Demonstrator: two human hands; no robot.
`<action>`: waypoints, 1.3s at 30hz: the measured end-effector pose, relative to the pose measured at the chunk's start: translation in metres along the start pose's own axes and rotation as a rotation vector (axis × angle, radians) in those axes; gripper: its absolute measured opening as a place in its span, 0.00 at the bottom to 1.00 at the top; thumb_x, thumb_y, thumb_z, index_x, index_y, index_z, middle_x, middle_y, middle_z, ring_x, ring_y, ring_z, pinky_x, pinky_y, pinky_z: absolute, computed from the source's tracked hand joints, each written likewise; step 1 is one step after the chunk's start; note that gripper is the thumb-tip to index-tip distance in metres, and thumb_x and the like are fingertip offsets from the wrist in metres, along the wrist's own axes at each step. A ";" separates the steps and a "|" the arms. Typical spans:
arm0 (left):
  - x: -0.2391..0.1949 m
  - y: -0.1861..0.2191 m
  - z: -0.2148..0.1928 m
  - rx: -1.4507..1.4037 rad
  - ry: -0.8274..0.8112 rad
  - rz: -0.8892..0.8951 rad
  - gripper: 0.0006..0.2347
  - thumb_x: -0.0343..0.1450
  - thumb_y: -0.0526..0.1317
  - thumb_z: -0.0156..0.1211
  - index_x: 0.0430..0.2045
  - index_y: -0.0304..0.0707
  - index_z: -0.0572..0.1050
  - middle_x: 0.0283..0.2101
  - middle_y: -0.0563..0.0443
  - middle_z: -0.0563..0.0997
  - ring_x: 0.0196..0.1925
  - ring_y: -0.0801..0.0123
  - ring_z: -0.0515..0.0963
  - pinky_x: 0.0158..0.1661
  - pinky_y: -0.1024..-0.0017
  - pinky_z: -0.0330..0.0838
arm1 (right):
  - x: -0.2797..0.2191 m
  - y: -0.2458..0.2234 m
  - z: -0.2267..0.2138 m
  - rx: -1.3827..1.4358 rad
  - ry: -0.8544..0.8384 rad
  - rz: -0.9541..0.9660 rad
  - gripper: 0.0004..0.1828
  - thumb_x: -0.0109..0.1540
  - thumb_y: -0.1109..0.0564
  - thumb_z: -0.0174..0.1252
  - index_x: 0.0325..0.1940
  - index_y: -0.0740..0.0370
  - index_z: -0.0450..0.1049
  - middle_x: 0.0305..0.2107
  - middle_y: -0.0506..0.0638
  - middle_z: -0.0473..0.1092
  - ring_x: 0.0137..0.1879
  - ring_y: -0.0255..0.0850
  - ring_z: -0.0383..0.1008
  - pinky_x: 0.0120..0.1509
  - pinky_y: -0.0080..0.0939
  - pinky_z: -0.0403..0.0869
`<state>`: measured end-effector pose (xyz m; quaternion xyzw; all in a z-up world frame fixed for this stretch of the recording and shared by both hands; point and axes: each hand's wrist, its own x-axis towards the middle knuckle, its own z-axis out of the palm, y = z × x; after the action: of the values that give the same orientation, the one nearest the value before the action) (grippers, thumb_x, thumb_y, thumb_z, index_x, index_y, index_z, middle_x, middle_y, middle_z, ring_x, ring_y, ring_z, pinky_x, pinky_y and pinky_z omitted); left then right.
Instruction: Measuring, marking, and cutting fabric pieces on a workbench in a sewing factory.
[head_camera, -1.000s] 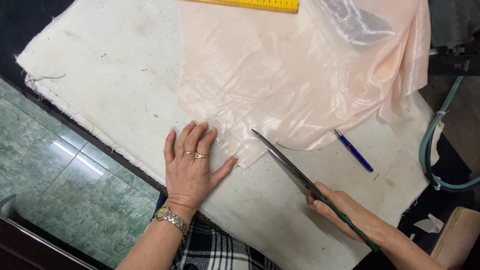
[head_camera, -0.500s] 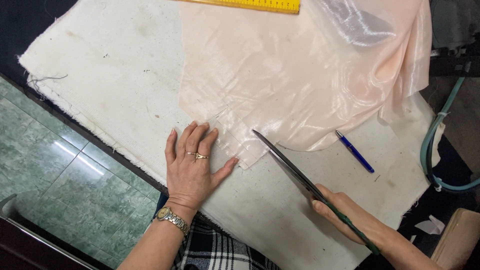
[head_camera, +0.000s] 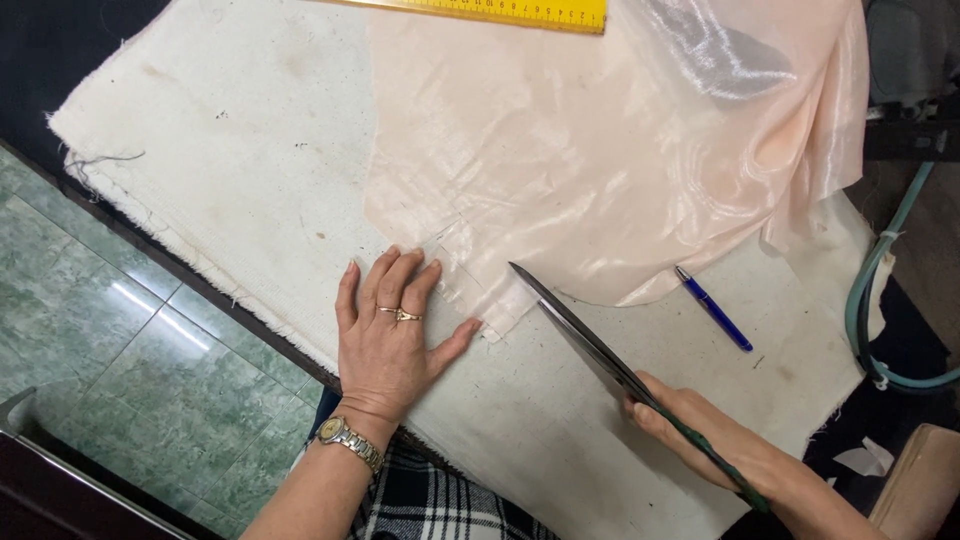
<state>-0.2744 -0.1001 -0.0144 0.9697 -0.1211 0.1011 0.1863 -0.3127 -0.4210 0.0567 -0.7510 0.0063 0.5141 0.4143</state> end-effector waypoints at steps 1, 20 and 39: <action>0.000 -0.001 0.000 0.001 0.000 0.001 0.26 0.65 0.60 0.63 0.48 0.42 0.71 0.55 0.50 0.73 0.62 0.60 0.70 0.65 0.54 0.51 | 0.004 -0.004 0.001 0.000 0.000 -0.001 0.17 0.66 0.43 0.40 0.34 0.55 0.65 0.27 0.41 0.61 0.32 0.33 0.60 0.39 0.33 0.63; 0.000 0.000 0.000 -0.012 0.006 -0.003 0.25 0.65 0.59 0.63 0.48 0.42 0.71 0.55 0.51 0.73 0.63 0.60 0.69 0.66 0.54 0.51 | 0.026 -0.004 0.007 -0.087 0.103 0.177 0.20 0.66 0.40 0.45 0.29 0.54 0.59 0.23 0.40 0.53 0.28 0.32 0.53 0.34 0.35 0.55; 0.001 -0.001 0.000 -0.019 0.005 -0.010 0.25 0.65 0.60 0.62 0.49 0.42 0.71 0.56 0.50 0.73 0.62 0.61 0.69 0.66 0.56 0.49 | 0.040 -0.042 0.002 -0.111 0.068 0.172 0.22 0.65 0.36 0.42 0.31 0.54 0.61 0.22 0.40 0.52 0.27 0.32 0.51 0.33 0.35 0.54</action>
<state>-0.2736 -0.0993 -0.0142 0.9683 -0.1168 0.1013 0.1961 -0.2773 -0.3751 0.0511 -0.7867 0.0565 0.5215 0.3256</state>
